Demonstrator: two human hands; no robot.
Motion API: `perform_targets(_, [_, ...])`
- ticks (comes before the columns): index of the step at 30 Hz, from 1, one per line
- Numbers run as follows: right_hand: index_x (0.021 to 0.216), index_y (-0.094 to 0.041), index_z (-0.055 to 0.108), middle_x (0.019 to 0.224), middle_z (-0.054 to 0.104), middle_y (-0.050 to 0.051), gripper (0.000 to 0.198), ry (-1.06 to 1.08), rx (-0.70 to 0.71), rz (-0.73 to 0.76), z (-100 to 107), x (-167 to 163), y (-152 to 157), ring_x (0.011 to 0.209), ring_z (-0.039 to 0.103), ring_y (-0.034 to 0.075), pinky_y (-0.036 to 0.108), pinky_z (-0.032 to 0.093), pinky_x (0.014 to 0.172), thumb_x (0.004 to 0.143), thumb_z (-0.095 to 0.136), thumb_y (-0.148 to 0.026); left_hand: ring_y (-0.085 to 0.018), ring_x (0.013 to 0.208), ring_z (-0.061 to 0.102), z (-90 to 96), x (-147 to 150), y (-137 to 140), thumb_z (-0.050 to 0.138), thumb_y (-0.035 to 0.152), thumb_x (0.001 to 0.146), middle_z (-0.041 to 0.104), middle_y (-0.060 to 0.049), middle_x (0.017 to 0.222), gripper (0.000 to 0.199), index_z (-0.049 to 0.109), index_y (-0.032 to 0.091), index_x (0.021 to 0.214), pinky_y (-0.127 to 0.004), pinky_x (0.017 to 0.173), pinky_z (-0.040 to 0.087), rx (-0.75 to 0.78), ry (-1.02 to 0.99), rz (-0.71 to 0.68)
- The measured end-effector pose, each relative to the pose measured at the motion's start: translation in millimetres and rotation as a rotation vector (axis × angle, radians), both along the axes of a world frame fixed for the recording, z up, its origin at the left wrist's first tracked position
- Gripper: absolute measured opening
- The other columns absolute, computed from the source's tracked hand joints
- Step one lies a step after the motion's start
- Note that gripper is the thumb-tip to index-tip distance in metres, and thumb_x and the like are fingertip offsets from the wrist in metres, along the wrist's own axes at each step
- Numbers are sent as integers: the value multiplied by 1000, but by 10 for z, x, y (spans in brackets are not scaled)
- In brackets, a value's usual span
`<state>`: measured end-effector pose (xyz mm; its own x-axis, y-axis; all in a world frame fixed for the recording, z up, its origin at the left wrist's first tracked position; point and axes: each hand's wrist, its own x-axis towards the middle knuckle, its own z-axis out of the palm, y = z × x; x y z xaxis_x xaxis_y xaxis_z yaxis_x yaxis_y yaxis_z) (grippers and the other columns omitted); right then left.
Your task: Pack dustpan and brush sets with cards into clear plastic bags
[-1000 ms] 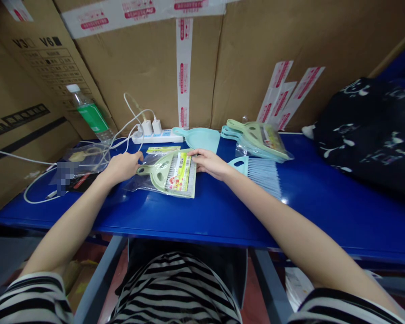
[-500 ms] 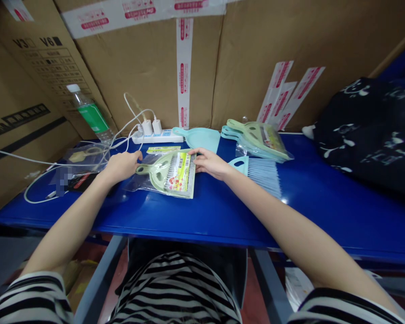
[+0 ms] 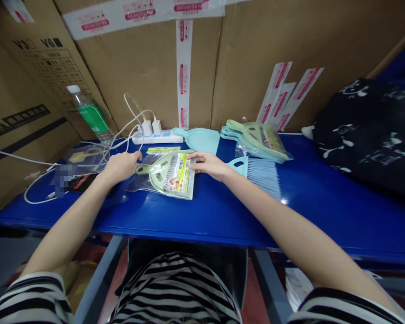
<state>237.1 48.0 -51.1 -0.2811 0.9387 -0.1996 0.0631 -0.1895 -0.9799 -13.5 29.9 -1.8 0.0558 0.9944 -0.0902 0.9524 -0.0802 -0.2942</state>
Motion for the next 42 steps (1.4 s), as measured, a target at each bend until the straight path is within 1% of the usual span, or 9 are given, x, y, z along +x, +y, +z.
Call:
perform_targets(6, [88,-18,68,87,66,3,23,-41,1,-31,-7,-15,-4,81,67,15,36,60,86,75,72,0,-34,111,67,-10,-11,8,43,18,95,71,-18,115,36,57,17,128,-43,89,52,3,-5,-6])
perform_targets(12, [93,-19,69,80,63,1,24,-38,30,-13,-51,8,26,78,66,14,35,61,81,76,73,-3,-35,113,67,1,-17,10,42,18,95,71,-19,115,36,57,15,128,-43,89,53,-3,4,-1])
perform_targets(17, [100,-18,74,86,65,3,27,-87,63,3,-88,31,53,80,66,14,34,60,83,75,76,-7,-35,113,66,18,8,-4,42,17,95,71,-19,116,37,55,14,130,-43,90,52,-14,21,5])
perform_targets(21, [104,-18,76,88,68,5,31,-133,86,10,-89,33,58,78,64,14,33,61,79,75,77,-8,-34,113,66,10,31,-26,40,17,96,71,-18,115,38,54,16,131,-43,91,52,-20,39,-13])
perform_targets(26, [101,-19,77,87,68,4,29,-98,98,20,-100,40,65,74,63,13,29,60,72,75,77,-8,-33,113,67,3,24,-24,42,19,96,71,-17,115,37,55,18,130,-41,90,53,-6,38,-3])
perform_targets(31, [99,-20,75,85,67,3,22,-42,62,28,-91,42,58,73,64,12,28,59,73,82,68,-7,-34,113,67,3,6,-2,42,19,96,71,-18,115,37,56,17,130,-43,90,53,0,29,0])
perform_targets(36, [95,-19,73,80,66,2,29,-18,21,21,-41,30,31,70,63,11,27,58,74,87,54,1,-34,114,67,11,4,-3,42,17,95,71,-19,115,37,56,16,130,-43,91,53,1,17,0])
perform_targets(42, [93,-20,72,74,59,-1,30,-31,8,-14,-15,13,14,65,61,10,27,58,74,85,55,3,-33,113,67,27,3,-4,41,17,95,71,-18,116,38,56,16,130,-44,91,53,-1,5,11])
